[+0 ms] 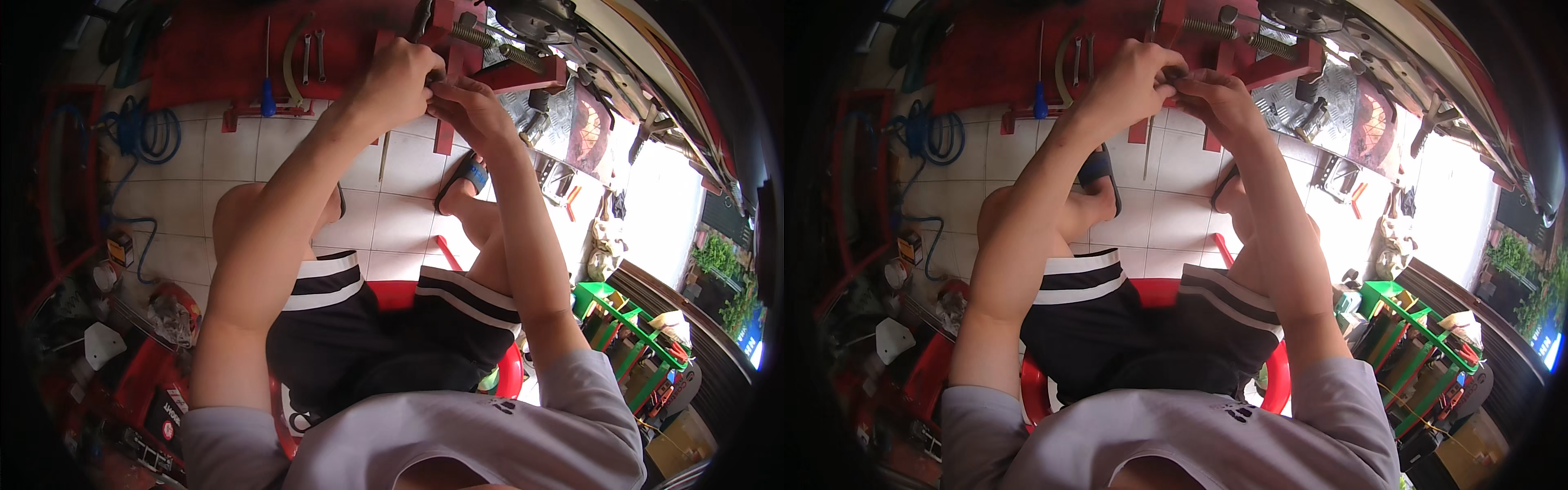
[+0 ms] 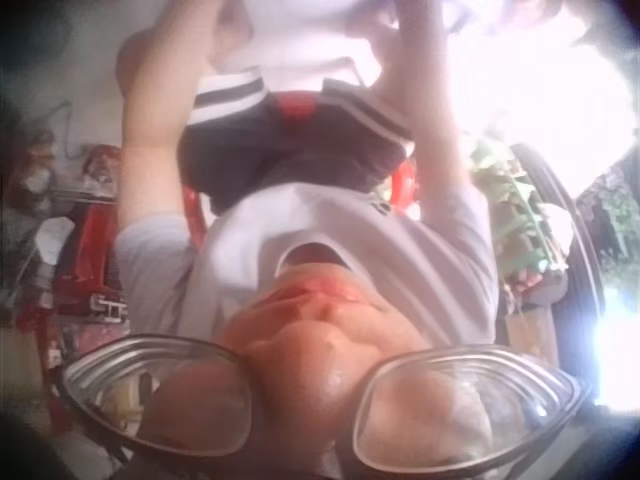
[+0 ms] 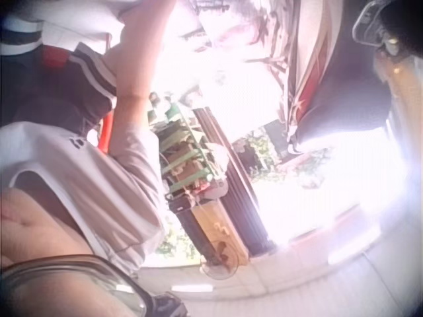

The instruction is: The person sits on a stool and assembles a mechanical component using a metal rod and a curved metal piece. They insert the rod into a red metal frame, attach the curved piece, and secure the assembly by tightening a screw with a screwdriver.

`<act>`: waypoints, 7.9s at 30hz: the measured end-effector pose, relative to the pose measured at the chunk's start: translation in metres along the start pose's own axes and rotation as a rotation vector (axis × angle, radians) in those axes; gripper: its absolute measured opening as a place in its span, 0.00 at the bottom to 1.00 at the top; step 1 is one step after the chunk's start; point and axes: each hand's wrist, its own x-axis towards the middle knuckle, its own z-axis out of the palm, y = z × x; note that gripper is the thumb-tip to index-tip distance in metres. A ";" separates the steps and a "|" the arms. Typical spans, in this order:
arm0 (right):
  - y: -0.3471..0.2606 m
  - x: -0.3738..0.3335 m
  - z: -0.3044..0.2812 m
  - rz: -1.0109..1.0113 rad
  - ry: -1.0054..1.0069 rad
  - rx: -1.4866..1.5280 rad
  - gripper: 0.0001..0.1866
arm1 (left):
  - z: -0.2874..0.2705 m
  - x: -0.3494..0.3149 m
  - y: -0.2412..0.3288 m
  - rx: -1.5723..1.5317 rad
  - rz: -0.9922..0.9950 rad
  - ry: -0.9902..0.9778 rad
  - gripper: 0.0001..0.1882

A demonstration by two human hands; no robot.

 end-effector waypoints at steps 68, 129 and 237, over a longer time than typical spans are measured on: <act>0.034 0.013 0.025 -0.105 0.054 -0.384 0.36 | 0.014 0.017 -0.074 -0.463 -0.683 0.307 0.07; 0.031 0.018 0.022 -0.057 0.028 -0.339 0.36 | 0.004 0.019 -0.058 0.211 -0.416 0.292 0.10; 0.009 0.039 -0.021 -0.137 0.088 -1.128 0.20 | 0.078 -0.010 -0.112 0.083 -0.824 -0.457 0.24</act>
